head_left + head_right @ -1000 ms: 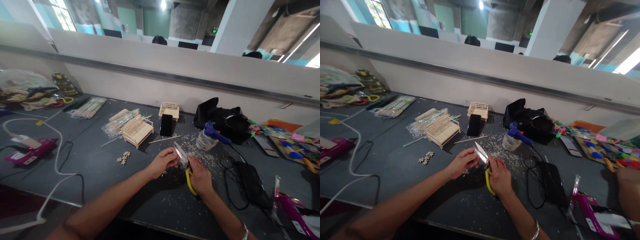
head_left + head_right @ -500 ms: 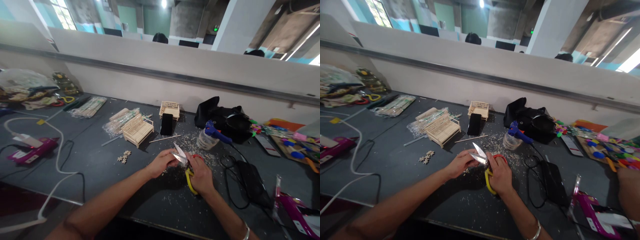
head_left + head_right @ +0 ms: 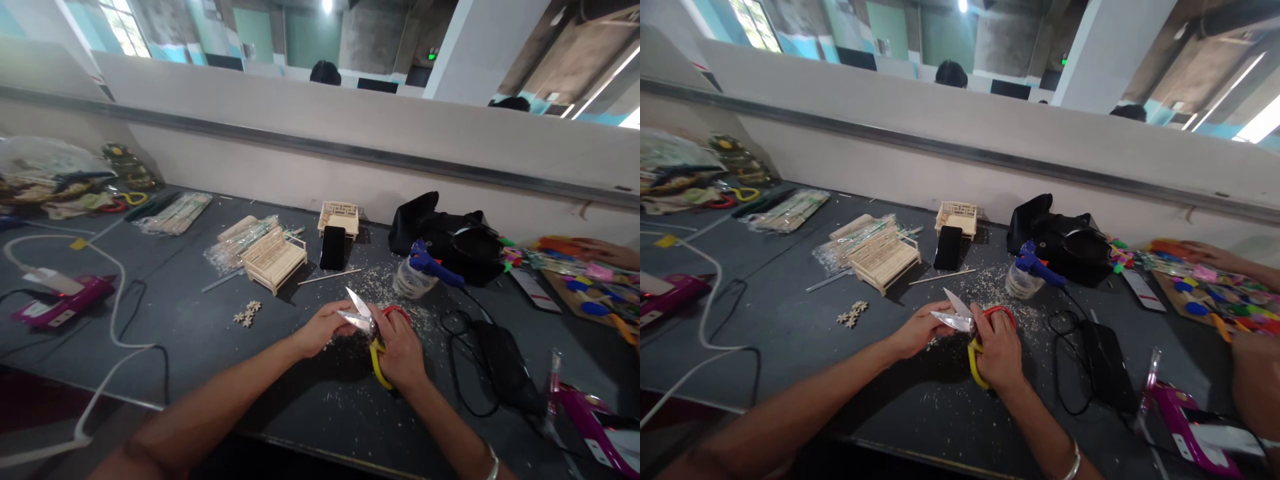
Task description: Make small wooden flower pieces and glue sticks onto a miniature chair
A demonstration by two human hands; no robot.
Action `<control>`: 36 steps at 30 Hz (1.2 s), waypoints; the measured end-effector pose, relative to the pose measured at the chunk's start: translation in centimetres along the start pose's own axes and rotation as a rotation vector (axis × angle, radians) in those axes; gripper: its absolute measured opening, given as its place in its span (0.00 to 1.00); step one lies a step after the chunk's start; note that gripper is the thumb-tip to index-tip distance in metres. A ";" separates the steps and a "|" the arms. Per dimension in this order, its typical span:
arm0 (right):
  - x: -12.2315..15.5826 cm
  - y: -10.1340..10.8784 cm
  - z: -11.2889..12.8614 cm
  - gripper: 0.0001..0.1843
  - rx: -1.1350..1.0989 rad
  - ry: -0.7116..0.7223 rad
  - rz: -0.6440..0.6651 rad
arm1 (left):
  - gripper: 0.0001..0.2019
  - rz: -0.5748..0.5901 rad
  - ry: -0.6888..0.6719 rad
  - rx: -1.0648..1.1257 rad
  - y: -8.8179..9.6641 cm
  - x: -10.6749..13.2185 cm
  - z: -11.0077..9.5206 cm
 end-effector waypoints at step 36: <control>0.6 -0.3 0.2 0.30 0.105 0.029 -0.054 | 0.15 0.096 -0.023 0.027 -1.1 0.1 0.0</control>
Point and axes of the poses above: each hand's wrist, its own x-axis away from the middle knuckle, its own y-axis out of the back of the hand, z = x × y, the point moved 6 cm from there along -x, towards the middle knuckle, and after that the axes turned 4 degrees about -z, right-handed, at the moved point
